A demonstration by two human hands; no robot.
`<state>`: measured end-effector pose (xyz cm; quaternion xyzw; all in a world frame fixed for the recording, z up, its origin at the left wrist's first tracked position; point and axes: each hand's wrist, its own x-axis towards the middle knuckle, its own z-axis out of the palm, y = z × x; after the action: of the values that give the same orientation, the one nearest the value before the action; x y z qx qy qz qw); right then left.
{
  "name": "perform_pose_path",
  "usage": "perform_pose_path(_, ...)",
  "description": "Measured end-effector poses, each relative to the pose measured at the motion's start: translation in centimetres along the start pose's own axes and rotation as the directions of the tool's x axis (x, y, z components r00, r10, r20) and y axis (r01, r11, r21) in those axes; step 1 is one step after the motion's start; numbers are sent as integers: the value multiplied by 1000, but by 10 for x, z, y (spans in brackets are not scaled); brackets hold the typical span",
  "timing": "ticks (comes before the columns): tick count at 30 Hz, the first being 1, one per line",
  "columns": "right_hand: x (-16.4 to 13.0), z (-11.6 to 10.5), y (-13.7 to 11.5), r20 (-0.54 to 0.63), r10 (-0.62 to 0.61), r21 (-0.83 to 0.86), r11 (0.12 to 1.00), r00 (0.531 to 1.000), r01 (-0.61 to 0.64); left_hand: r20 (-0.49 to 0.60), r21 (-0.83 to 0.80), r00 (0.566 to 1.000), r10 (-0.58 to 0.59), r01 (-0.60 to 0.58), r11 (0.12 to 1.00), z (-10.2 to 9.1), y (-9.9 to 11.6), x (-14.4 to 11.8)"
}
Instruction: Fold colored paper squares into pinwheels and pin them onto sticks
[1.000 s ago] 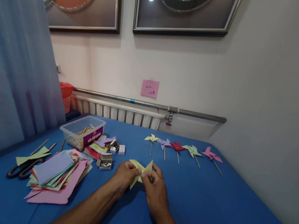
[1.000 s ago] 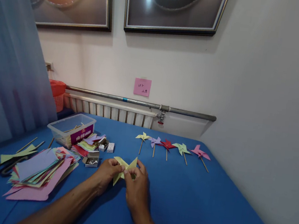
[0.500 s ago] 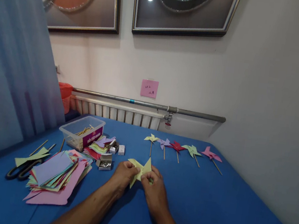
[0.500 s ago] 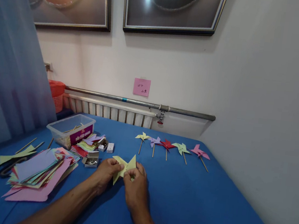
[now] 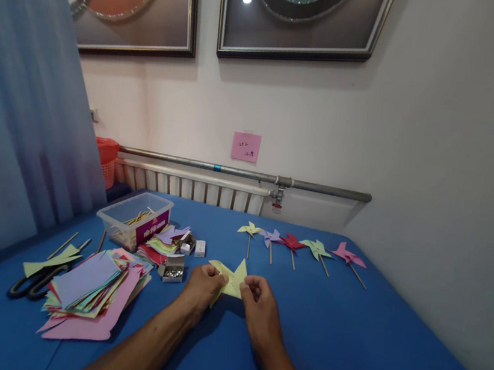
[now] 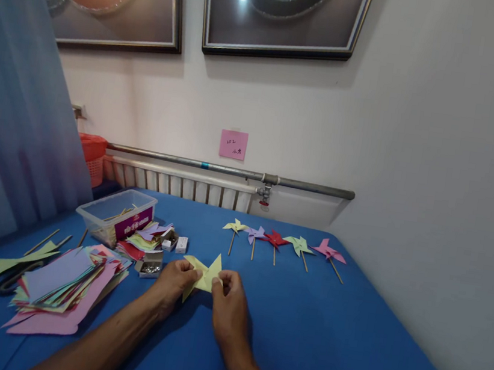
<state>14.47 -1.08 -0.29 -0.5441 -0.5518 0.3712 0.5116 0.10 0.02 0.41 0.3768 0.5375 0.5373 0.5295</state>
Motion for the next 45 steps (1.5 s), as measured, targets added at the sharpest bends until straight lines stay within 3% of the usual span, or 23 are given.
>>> perform_pose_path(4, 8, -4, 4, 47, 59, 177, 982, 997, -67, 16, -6, 1000, -9, 9, 1000, 0, 2, -1)
perform_pose_path(9, 10, -9, 4, 81, 70, 208, 974, 994, -85, -10, 30, 1000, 10, -10, 1000, -2, 1, 2)
perform_pose_path(13, 10, -13, 2, 96, 13, 201, 979, 995, -32, -32, 77, 999, 22, -20, 997, -5, 2, 4)
perform_pose_path(18, 20, -10, 15, 120, 32, 249, 967, 992, -61, 49, 92, 999, 3, -7, 996, -4, 1, 3)
perform_pose_path(22, 25, -9, 20, 115, 10, 231, 972, 993, -37, 71, 115, 997, -22, 14, 993, -3, -2, 0)
perform_pose_path(26, 19, -14, 10, 125, -68, 179, 983, 990, 45, 64, 109, 998, -23, 16, 994, -2, -2, 0)
perform_pose_path(31, 14, -20, -3, 193, -89, 203, 978, 977, 49, 81, 18, 996, -42, 40, 999, -5, 0, 2)
perform_pose_path(37, 14, -32, -10, 392, -109, 174, 984, 913, 43, 187, -119, 982, -1, 23, 993, -11, 6, 2)
perform_pose_path(39, 14, -35, -12, 428, -101, 176, 984, 898, 27, 202, -104, 979, 12, 9, 995, -12, 7, 1)
perform_pose_path(45, 16, -39, -15, 397, -96, 152, 988, 913, 38, 177, 34, 984, 6, -13, 999, -11, 7, -1)
